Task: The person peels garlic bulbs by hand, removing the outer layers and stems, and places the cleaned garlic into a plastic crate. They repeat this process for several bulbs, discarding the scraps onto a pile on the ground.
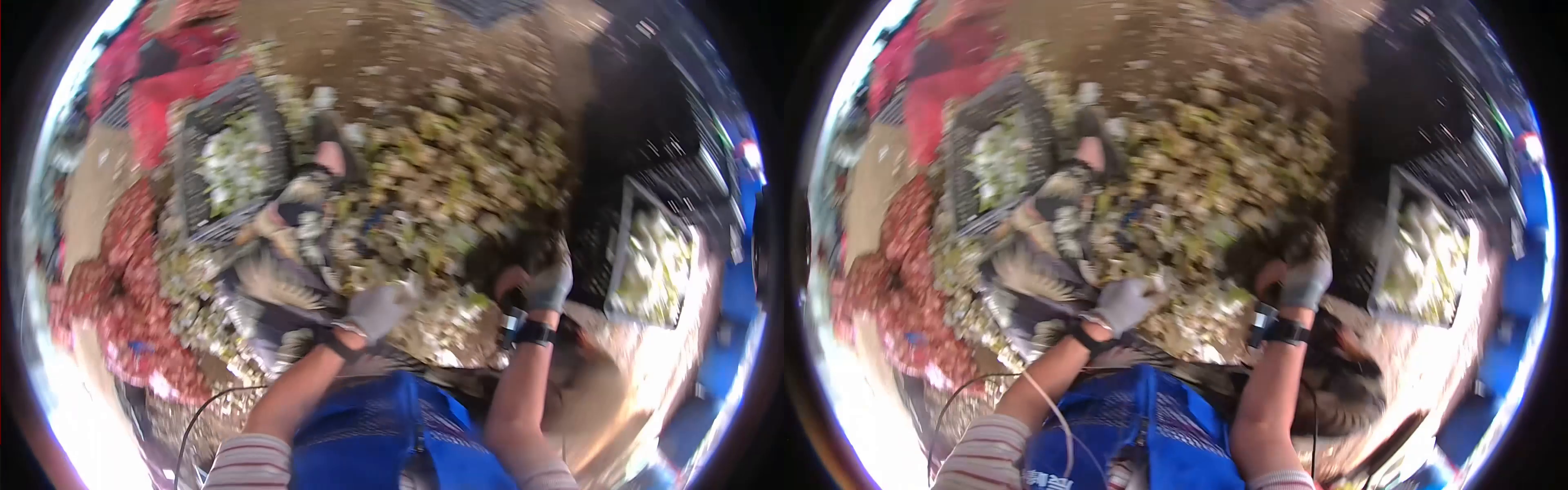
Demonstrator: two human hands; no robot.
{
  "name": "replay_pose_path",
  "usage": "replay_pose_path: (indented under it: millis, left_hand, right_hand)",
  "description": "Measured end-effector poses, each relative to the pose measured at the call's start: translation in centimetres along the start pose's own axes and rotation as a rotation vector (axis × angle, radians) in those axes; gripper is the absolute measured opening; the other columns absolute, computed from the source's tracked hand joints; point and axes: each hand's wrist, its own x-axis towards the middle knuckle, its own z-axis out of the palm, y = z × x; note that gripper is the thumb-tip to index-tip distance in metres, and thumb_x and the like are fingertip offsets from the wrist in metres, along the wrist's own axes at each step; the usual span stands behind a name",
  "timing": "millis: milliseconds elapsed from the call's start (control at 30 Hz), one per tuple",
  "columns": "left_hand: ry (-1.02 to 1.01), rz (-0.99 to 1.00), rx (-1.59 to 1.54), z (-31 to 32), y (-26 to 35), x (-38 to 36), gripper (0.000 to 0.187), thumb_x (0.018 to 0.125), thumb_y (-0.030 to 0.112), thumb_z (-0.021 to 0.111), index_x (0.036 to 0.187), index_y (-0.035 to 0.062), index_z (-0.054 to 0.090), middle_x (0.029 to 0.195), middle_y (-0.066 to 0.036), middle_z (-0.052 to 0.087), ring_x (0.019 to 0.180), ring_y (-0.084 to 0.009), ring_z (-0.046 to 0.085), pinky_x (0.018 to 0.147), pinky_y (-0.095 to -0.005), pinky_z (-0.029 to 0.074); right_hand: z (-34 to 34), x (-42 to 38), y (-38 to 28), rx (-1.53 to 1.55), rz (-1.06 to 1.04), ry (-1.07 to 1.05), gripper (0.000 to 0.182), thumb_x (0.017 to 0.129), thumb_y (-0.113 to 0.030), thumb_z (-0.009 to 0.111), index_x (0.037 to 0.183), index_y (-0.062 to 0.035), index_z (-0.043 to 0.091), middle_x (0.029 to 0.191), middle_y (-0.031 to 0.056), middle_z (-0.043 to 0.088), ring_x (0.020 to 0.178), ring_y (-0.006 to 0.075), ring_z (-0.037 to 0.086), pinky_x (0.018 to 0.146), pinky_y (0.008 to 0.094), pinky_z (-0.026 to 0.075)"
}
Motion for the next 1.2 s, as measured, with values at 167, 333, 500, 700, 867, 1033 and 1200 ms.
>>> replay_pose_path:
  millis: [167,333,500,700,867,1033,1200]
  left_hand:
    - [0.117,-0.110,-0.201,1.2,-2.2,0.9,0.052,0.089,0.064,0.057,0.102,0.0170,0.075,0.079,-0.013,0.071,0.072,-0.0292,0.070,0.066,-0.0388,0.055]
    - [0.111,-0.264,-0.374,1.4,-3.0,0.4,0.036,0.092,0.043,0.060,0.106,0.0103,0.068,0.099,-0.015,0.071,0.091,-0.0332,0.068,0.083,-0.0416,0.053]
    - [0.467,-0.104,-0.774,6.5,-4.3,1.9,0.043,0.094,0.038,0.059,0.124,0.0070,0.058,0.106,-0.019,0.068,0.098,-0.0342,0.065,0.088,-0.0413,0.051]
    - [0.327,-0.070,-1.101,-1.5,-2.9,-3.3,0.063,0.095,0.042,0.059,0.137,-0.0011,0.041,0.114,-0.026,0.063,0.099,-0.0353,0.064,0.085,-0.0402,0.051]
    - [0.603,0.047,-0.784,0.3,-4.6,-3.5,0.062,0.087,0.044,0.068,0.124,-0.0027,0.050,0.110,-0.024,0.063,0.107,-0.0374,0.060,0.091,-0.0415,0.046]
    - [0.596,0.037,-0.959,-2.2,-4.2,-7.3,0.048,0.079,0.025,0.070,0.114,-0.0015,0.050,0.103,-0.024,0.061,0.106,-0.0415,0.059,0.089,-0.0442,0.046]
    - [0.644,0.152,-0.694,-3.0,-2.9,-6.9,0.055,0.074,0.019,0.072,0.119,-0.0013,0.048,0.113,-0.024,0.049,0.107,-0.0434,0.054,0.089,-0.0459,0.047]
  right_hand:
    - [-4.4,6.9,10.5,-0.595,0.256,0.111,0.055,0.094,-0.018,0.059,0.145,-0.0054,0.042,0.125,0.0091,0.061,0.106,0.0214,0.061,0.091,0.0432,0.052]
    - [-8.7,12.7,15.2,-2.309,-0.201,0.286,0.070,0.091,-0.018,0.062,0.152,-0.0021,0.032,0.140,0.0092,0.052,0.117,0.0238,0.055,0.099,0.0424,0.045]
    - [-6.5,12.5,14.3,-1.600,0.004,0.055,0.058,0.091,-0.016,0.062,0.143,0.0005,0.044,0.136,0.0093,0.056,0.116,0.0258,0.057,0.099,0.0423,0.045]
    - [3.7,3.3,18.6,-1.459,-0.256,-0.343,0.031,0.090,-0.010,0.062,0.118,0.0038,0.063,0.118,0.0100,0.066,0.107,0.0260,0.062,0.093,0.0392,0.048]
    - [15.3,-14.4,14.9,-1.630,-0.832,-0.988,0.027,0.090,-0.006,0.059,0.115,0.0036,0.064,0.113,0.0121,0.067,0.103,0.0214,0.062,0.092,0.0374,0.049]
    - [17.8,-16.1,12.3,-1.121,-0.445,-0.603,0.026,0.096,-0.013,0.058,0.114,0.0049,0.062,0.109,0.0142,0.067,0.097,0.0239,0.064,0.086,0.0342,0.052]
    - [20.9,-19.1,12.2,-0.914,0.253,-0.541,0.038,0.101,-0.030,0.054,0.119,0.0025,0.063,0.106,0.0081,0.068,0.092,0.0210,0.063,0.081,0.0349,0.053]
